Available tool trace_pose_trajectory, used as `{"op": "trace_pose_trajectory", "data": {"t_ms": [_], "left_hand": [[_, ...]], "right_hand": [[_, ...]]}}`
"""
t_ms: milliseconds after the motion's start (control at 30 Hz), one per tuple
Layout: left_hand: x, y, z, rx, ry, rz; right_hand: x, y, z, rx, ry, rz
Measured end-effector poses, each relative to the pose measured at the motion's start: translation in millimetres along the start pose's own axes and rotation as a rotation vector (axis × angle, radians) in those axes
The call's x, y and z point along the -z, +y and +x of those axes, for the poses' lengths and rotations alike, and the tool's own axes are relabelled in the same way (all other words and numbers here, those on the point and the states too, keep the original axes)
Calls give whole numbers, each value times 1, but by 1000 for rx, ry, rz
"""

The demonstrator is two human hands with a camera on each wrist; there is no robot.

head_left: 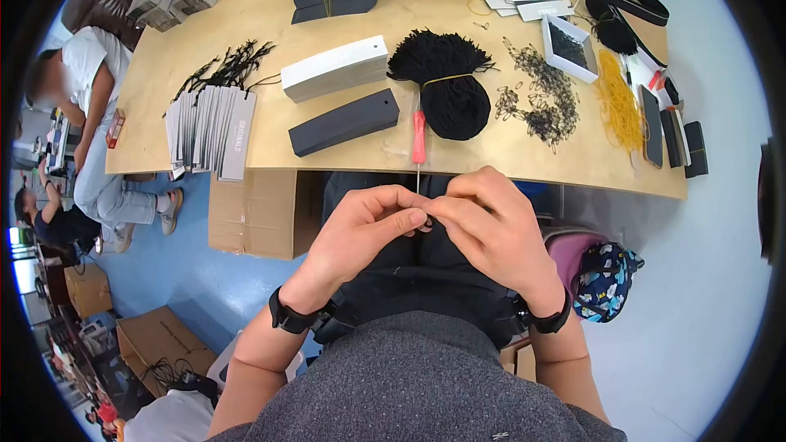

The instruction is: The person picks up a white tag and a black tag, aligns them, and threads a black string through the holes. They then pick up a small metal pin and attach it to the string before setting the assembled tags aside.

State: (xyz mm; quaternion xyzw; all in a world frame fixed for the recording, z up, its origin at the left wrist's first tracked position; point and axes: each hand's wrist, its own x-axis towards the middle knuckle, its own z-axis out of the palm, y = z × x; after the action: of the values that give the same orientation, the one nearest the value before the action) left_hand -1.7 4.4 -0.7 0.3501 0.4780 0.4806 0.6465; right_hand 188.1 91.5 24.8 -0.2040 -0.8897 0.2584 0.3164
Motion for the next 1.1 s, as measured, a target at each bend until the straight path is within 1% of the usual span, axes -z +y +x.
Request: {"op": "trace_pose_trajectory", "data": {"t_ms": [33, 100, 167, 267, 333, 400, 467, 500, 567, 633, 700, 733, 800, 833, 900, 1033, 1100], "left_hand": [[1, 0, -1, 18, -8, 15], [2, 0, -1, 35, -15, 31], [4, -3, -1, 44, 14, -72], [5, -7, -2, 58, 20, -107], [1, -6, -3, 52, 50, -58], [-6, -5, -4, 42, 80, -7], [-13, -4, -6, -66, 193, 363], [-14, -5, -4, -66, 191, 364], [-17, -9, 0, -538, 291, 720], [-17, -8, -1, -523, 314, 708], [-13, -9, -2, -304, 258, 458], [-13, -9, -2, -303, 259, 458], [-13, -9, -1, -208, 252, 192], [-13, -8, -1, -207, 249, 192], [-13, -6, -1, -145, 231, 132], [-11, -8, -2, -146, 213, 99], [-11, -12, -2, -170, 234, 148]], "right_hand": [[2, 1, 1, 97, -33, -69], [2, 1, 0, 98, -54, -89], [0, 0, 0, 104, -80, -103], [-3, -3, -2, 91, -38, -104], [-8, 2, -6, 141, -9, -189], [-9, 3, -5, 135, -33, -221], [-11, 4, -4, 129, -56, -252], [-12, 6, -4, 109, -75, -271], [-14, 6, -4, 92, -93, -288], [-16, 6, -3, 65, 51, -215], [-12, 1, -4, 42, 85, -187], [-10, -1, -6, 17, 121, -160], [-12, -3, -8, 42, 125, -151], [-13, -4, -8, 67, 130, -144], [-16, -1, -10, 63, 134, -141], [-22, 1, -12, 38, 150, -169], [-23, 0, -12, 27, 161, -171]]}}
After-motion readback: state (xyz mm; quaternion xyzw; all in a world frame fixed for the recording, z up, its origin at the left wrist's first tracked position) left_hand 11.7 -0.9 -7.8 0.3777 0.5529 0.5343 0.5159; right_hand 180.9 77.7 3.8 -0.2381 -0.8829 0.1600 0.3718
